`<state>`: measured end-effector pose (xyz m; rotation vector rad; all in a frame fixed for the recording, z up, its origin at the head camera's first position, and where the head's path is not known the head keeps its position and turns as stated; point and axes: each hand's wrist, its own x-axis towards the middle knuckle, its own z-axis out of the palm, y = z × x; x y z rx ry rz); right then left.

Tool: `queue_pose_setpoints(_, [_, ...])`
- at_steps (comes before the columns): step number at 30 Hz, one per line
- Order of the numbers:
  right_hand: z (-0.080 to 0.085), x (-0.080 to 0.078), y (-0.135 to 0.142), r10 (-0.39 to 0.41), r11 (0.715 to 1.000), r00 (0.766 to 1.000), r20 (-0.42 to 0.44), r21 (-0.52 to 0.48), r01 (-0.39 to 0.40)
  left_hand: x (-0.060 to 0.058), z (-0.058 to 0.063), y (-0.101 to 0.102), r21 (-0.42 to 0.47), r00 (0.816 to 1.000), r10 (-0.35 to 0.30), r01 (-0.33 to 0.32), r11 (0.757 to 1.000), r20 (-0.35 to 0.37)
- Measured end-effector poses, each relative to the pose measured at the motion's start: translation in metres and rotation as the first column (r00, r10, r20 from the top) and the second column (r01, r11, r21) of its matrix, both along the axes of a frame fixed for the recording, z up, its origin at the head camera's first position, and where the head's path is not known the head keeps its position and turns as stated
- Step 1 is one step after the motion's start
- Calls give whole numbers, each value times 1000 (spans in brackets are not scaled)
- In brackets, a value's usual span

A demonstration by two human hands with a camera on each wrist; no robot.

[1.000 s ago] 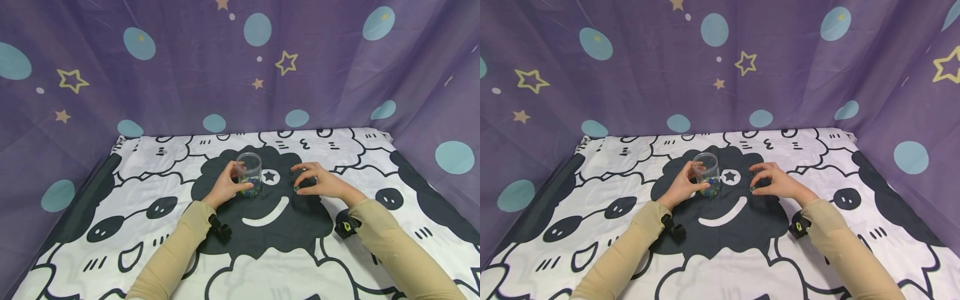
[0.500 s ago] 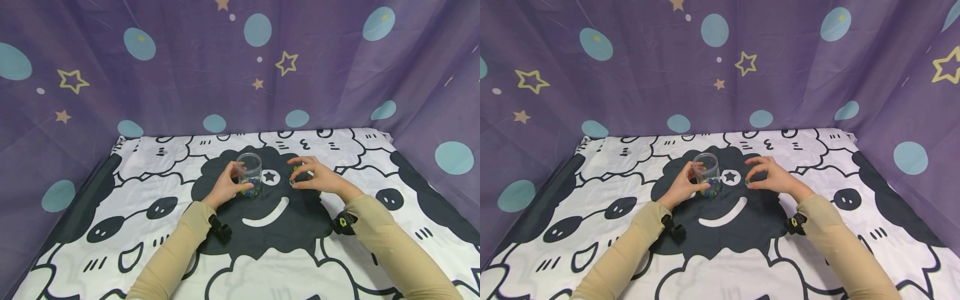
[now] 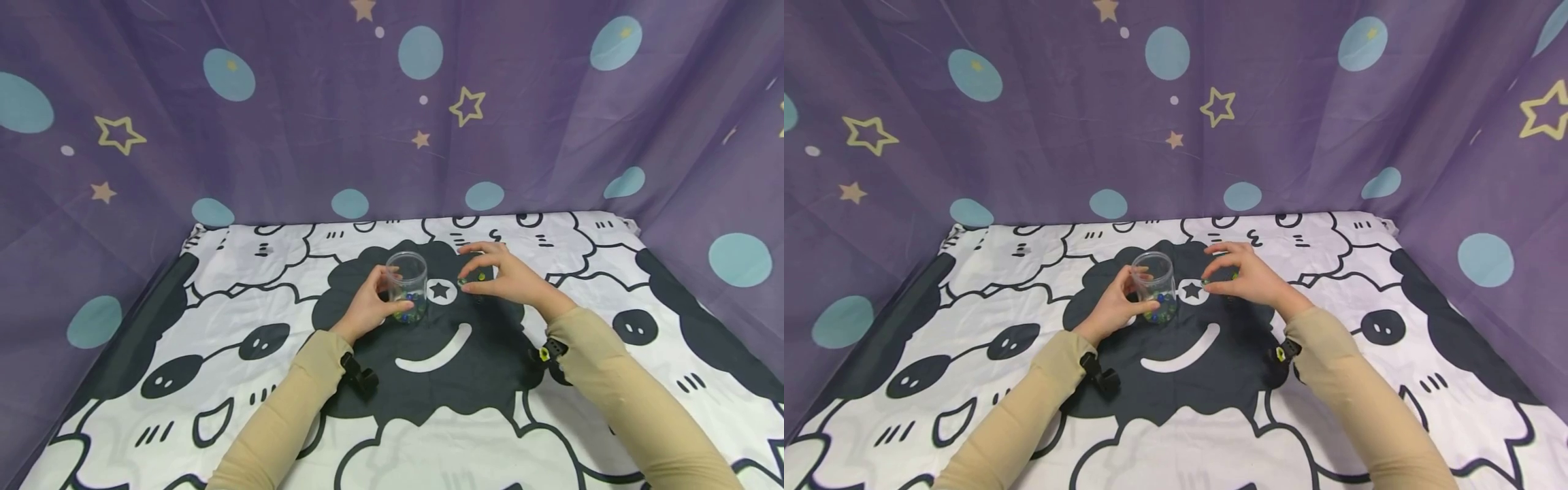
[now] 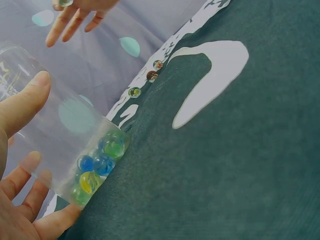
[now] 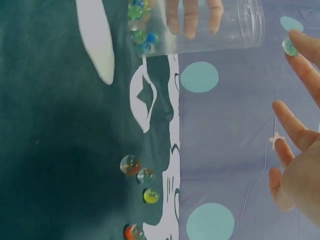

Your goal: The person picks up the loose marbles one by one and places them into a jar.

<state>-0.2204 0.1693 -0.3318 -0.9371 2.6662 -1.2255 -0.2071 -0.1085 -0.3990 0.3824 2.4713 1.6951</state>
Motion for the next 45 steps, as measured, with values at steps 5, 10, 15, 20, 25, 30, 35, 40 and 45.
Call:
queue_pose_setpoints(5, [4, -2, -8, -26, 1000, 1000, 11, 5, 26, -1, -3, 0, 8, 1000, 2, -2, 1000, -22])
queue_pose_setpoints(10, [7, -5, -17, -64, 998, 998, 13, -8, 64, -1, -2, 1, 10, 1000, 10, -10, 1000, -29])
queue_pose_setpoints(15, [13, -6, -29, -76, 996, 997, 34, -33, 77, -1, -2, 1, 17, 999, 27, -27, 1000, -24])
queue_pose_setpoints(20, [17, -9, -38, -75, 996, 997, 36, -41, 76, -2, -2, 2, 11, 999, 36, -36, 999, -13])
queue_pose_setpoints(25, [19, -11, -45, -65, 996, 997, 37, -66, 68, -1, -2, 2, 18, 1000, 28, -28, 999, 5])
queue_pose_setpoints(30, [21, -11, -49, -72, 995, 997, 26, -67, 74, 0, -2, 1, 27, 1000, 12, -12, 1000, -6])
queue_pose_setpoints(35, [20, -11, -54, -62, 995, 998, 19, -71, 63, -1, -3, 1, 36, 1000, 8, -7, 999, -2])
queue_pose_setpoints(40, [18, -12, -58, -47, 996, 999, 10, -82, 48, -1, -3, 1, 43, 1000, -2, 1, 999, 8])
queue_pose_setpoints(45, [18, -14, -63, -42, 997, 999, -2, -65, 41, -1, -3, 0, 44, 1000, -6, 5, 999, 9])
